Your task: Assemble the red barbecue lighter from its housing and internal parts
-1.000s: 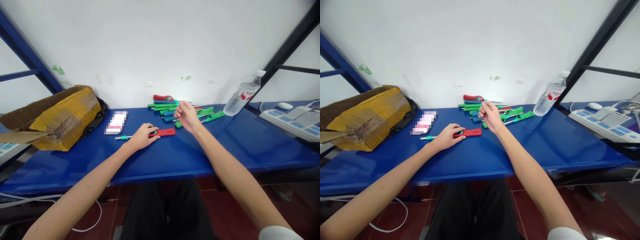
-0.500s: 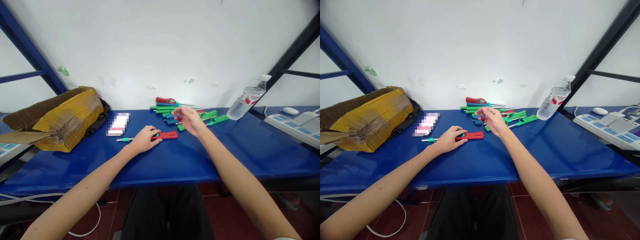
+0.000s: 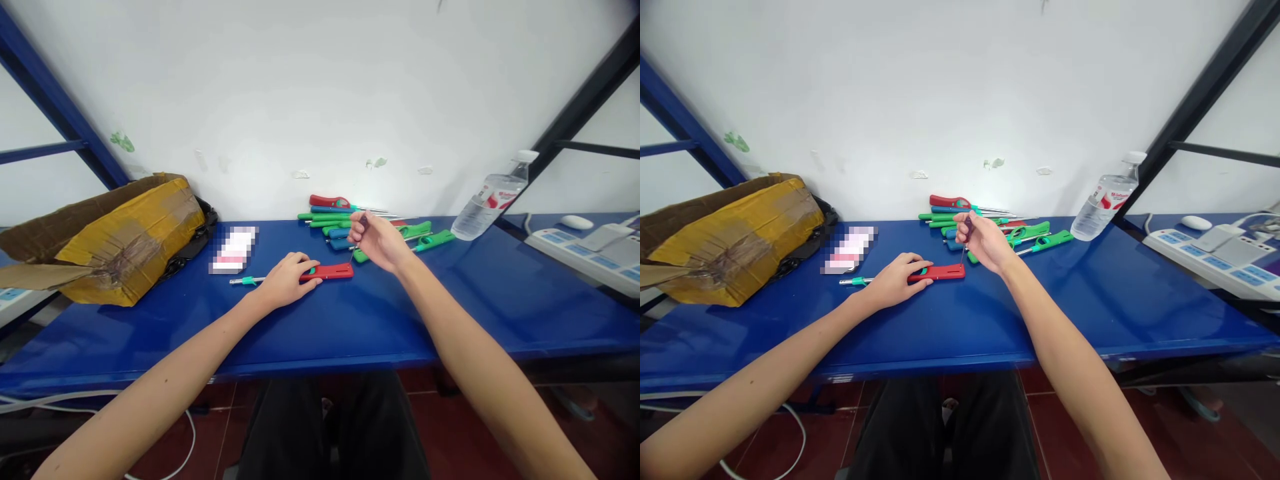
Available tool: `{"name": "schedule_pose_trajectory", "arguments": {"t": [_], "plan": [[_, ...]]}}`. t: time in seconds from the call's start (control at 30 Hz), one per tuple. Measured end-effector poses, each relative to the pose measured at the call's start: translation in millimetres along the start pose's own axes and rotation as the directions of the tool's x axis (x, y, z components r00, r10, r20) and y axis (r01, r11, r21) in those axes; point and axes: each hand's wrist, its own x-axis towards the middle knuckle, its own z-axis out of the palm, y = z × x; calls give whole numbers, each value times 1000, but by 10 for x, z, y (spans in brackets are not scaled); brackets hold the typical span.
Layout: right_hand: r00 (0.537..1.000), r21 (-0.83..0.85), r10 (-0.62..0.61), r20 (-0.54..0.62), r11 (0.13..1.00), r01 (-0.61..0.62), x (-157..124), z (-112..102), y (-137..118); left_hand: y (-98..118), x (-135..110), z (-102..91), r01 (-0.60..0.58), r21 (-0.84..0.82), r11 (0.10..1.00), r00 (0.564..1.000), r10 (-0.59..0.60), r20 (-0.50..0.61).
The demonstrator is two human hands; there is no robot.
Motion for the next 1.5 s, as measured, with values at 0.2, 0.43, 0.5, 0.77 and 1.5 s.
{"name": "schedule_pose_trajectory", "arguments": {"t": [0.2, 0.43, 0.5, 0.77, 1.5], "plan": [[992, -117, -68, -103, 992, 56, 27, -45, 64, 4, 1, -13, 1, 4, 1000, 1000, -1, 10], [996, 8, 11, -91, 1000, -11, 1, 50, -4, 3, 1, -4, -11, 23, 1000, 1000, 11, 9], [997, 5, 43, -62, 999, -43, -3, 44, -30, 4, 1, -6, -13, 25, 1000, 1000, 13, 9], [999, -52, 37, 20, 998, -35, -15, 29, -17, 50, -6, -16, 19, 29, 999, 1000, -19, 2], [994, -44, 99, -45, 994, -101, -206, 13, 5, 217, -114, 134, 79, 166, 983, 997, -80, -2]]}}
